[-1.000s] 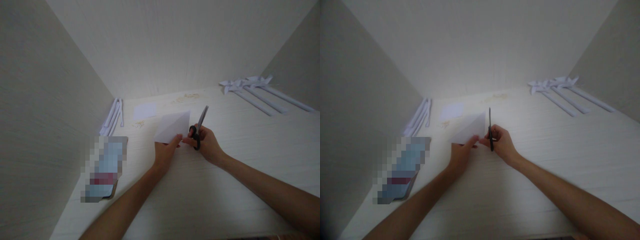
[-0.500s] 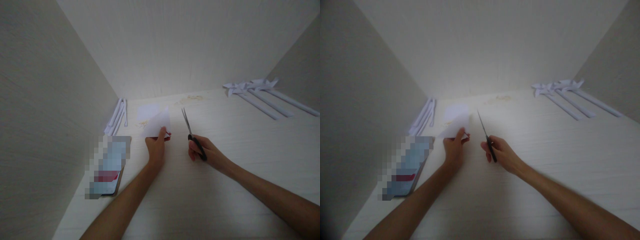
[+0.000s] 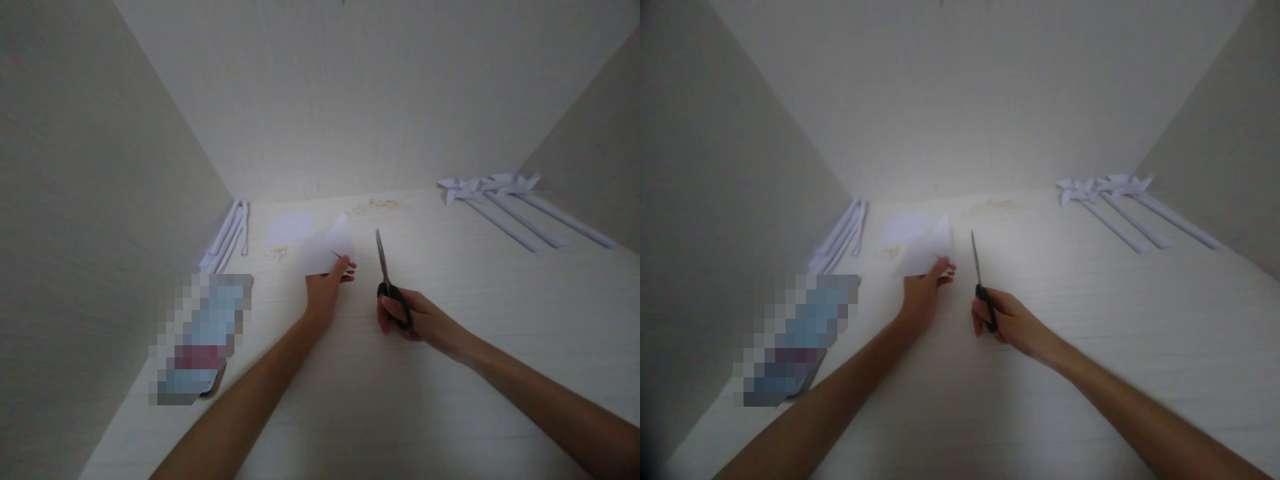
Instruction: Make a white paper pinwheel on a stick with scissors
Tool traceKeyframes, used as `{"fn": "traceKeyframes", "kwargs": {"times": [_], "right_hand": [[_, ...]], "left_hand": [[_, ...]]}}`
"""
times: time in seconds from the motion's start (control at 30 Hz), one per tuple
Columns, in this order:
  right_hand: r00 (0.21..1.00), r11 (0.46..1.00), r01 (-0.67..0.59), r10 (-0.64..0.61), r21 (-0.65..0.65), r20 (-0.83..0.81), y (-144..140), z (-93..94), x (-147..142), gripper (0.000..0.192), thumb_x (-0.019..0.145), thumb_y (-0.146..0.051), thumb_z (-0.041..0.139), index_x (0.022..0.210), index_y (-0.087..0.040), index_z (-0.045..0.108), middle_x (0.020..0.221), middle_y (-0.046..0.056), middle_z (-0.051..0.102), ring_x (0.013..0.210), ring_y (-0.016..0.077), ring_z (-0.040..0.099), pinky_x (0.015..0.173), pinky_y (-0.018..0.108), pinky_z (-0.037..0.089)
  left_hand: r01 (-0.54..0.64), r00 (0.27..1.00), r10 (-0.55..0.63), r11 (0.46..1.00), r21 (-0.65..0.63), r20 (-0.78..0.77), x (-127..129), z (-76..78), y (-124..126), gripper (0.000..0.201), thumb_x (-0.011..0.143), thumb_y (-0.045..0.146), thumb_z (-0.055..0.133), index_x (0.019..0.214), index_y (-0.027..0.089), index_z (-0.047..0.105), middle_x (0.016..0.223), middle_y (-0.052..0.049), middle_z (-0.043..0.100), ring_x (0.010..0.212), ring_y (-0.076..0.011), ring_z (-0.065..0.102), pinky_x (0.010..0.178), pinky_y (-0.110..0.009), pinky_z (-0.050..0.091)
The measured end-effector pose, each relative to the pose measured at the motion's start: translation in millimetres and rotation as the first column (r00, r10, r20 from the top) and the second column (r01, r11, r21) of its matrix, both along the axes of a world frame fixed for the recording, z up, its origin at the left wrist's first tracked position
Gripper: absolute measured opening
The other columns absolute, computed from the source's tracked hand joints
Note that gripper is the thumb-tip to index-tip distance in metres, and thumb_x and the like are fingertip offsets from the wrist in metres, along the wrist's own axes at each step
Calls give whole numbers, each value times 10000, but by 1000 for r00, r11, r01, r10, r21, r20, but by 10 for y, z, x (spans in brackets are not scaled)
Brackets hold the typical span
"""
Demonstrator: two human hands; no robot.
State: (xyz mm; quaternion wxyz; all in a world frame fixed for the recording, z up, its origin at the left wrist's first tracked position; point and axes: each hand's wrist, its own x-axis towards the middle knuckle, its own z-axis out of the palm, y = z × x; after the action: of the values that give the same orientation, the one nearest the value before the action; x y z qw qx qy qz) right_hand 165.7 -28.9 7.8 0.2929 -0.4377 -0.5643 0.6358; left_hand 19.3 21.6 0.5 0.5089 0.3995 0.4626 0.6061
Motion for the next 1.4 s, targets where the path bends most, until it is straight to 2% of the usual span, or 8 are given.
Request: {"fn": "traceKeyframes", "kwargs": {"times": [0.1, 0.3, 0.5, 0.77, 1.4], "right_hand": [[1000, 1000, -9, 9, -7, 0, -8, 31, 4, 422, 754, -575, 416, 694, -158, 445, 556, -17, 497, 366, 30, 275, 337, 189, 164], [985, 994, 28, -46, 109, 166, -89, 113, -4, 431, 762, -519, 441, 511, -170, 408, 425, -19, 445, 401, 60, 332, 396, 212, 228], [962, 997, -59, 44, 49, 268, -146, 109, 21, 442, 756, -518, 438, 482, -172, 415, 405, -21, 432, 383, 69, 340, 396, 224, 221], [963, 996, -86, 76, 29, 260, -142, 115, 22, 444, 757, -533, 424, 496, -175, 401, 395, -36, 408, 373, 64, 332, 390, 215, 215], [958, 996, -88, 84, 0, 274, -148, 121, 25, 412, 745, -517, 455, 514, -179, 406, 401, -44, 405, 365, 70, 343, 384, 212, 232]], "left_hand": [[26, 1000, -26, 1000, -8, 13, -1, 18, -23, 131, 634, 267, 628, 657, 142, 597, 621, -7, 610, 608, -115, 587, 452, -180, 458], [63, 996, -63, 998, -5, 61, -70, 30, -37, 140, 657, 276, 610, 658, 138, 586, 622, -7, 606, 602, -113, 590, 470, -187, 465], [109, 986, -108, 994, 1, 126, -129, 47, -20, 130, 686, 268, 575, 679, 138, 575, 623, -7, 616, 580, -113, 597, 490, -200, 467], [130, 978, -121, 990, -46, 172, -126, 47, -20, 135, 674, 253, 578, 638, 124, 571, 599, -16, 615, 556, -113, 598, 475, -193, 462], [131, 984, -121, 989, -70, 130, -115, 55, -26, 143, 667, 272, 580, 633, 134, 561, 583, -6, 607, 541, -118, 591, 497, -220, 467]]}}
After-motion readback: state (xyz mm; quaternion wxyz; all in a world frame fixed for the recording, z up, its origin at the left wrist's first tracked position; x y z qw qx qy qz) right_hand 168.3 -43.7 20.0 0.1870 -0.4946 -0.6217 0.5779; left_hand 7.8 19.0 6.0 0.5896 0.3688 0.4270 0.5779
